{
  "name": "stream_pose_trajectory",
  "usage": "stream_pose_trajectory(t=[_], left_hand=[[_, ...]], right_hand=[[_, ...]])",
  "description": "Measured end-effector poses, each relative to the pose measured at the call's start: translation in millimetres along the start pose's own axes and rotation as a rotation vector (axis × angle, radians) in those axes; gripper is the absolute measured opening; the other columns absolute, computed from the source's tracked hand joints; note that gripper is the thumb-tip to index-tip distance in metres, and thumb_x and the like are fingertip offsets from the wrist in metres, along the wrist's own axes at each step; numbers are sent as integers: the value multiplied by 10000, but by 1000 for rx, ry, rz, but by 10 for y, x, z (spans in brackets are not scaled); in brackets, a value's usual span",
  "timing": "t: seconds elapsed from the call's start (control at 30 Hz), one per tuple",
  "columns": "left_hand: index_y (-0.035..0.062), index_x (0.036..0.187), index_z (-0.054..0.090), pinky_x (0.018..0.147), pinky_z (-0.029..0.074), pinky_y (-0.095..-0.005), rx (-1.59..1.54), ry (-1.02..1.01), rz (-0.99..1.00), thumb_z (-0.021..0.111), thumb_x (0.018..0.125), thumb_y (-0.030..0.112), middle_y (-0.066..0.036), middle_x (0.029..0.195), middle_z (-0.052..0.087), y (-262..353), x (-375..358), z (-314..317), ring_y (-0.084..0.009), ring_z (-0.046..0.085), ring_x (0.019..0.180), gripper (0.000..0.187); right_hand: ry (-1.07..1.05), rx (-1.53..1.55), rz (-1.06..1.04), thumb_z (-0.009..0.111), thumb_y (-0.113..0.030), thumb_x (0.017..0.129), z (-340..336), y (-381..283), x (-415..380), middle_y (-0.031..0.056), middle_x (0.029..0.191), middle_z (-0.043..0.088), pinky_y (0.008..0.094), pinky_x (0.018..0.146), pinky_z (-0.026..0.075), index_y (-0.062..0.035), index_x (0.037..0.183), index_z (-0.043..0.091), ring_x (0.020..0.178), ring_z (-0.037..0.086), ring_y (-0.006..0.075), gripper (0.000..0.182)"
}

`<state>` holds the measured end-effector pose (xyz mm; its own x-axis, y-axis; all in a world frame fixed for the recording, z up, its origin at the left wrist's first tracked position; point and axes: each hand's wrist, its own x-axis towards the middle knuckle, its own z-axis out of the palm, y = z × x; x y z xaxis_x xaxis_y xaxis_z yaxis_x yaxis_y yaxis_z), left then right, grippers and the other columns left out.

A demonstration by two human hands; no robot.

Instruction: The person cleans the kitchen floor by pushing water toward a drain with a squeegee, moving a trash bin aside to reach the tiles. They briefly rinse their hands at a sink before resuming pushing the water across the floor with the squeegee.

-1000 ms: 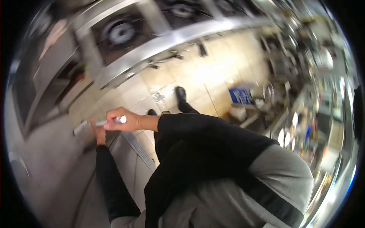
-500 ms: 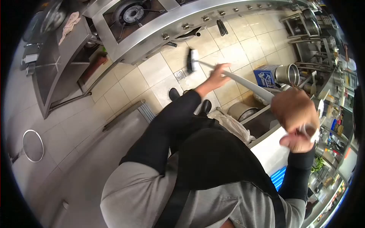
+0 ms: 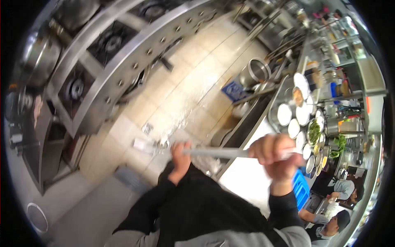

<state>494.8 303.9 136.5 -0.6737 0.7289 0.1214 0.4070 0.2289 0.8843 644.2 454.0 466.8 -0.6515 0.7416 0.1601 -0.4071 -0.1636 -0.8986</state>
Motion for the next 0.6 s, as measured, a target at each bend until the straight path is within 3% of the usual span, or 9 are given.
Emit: stream_pose_trajectory(t=[0.03,0.1,0.13,0.2,0.27,0.37,0.43,0.5,0.6], left_hand=[[44,658,453,704,380,-461,70,-27,-30,707,918,159,-143,729,493,-60,-189,-27,-364,495,761,381],[39,666,446,707,382,-457,57,49,19,743,884,145,-124,735,479,-122,-374,186,-350,490,756,383],[29,684,475,725,395,-454,-48,-6,-68,736,890,165,-140,779,509,-2,-335,292,-353,510,786,360],[16,714,510,744,412,-445,-172,-129,-69,725,898,186,-157,834,546,183,-38,558,-351,537,826,330],[13,743,538,742,426,-441,-388,-188,-16,714,907,212,-159,852,569,359,391,944,-349,556,840,312],[20,740,530,718,430,-444,-449,-202,204,720,903,223,-142,780,559,392,1080,1268,-353,553,785,322],[29,725,512,690,431,-449,-357,-473,329,715,906,223,-136,726,537,456,1454,1126,-363,539,720,334],[33,703,498,677,430,-449,-327,-469,355,726,896,213,-137,698,522,692,1516,868,-361,530,696,349],[47,637,471,628,422,-452,-287,-454,502,757,869,208,-143,636,486,785,1467,366,-358,504,635,401]], right_hand=[[32,86,48,632,-537,945,-129,117,-111,71,740,564,408,641,447,-101,731,504,615,502,202,502],[-2,111,82,656,-407,956,-284,102,-193,59,664,521,403,606,402,-88,671,456,581,452,193,472],[-65,45,75,675,-320,955,-254,-17,-167,51,616,497,402,580,377,-81,635,438,562,437,195,464],[-254,-194,8,737,-8,852,54,-331,-39,46,506,391,364,482,325,-71,555,402,458,412,246,453],[-513,-455,-99,732,-6,855,147,-466,99,67,519,400,375,468,326,-61,573,427,465,450,273,418],[-498,-580,-277,762,-74,853,296,-101,161,78,566,459,398,492,363,-65,603,446,496,475,300,403],[-509,-614,-281,781,-75,841,348,-78,154,71,584,498,385,498,380,-69,613,470,512,505,284,387],[-517,-625,-304,786,-62,841,410,-236,156,62,589,518,375,495,391,-71,611,478,517,526,270,384],[-520,-278,-496,758,-164,883,536,-629,156,75,610,489,374,486,362,-87,630,458,519,504,286,400]])
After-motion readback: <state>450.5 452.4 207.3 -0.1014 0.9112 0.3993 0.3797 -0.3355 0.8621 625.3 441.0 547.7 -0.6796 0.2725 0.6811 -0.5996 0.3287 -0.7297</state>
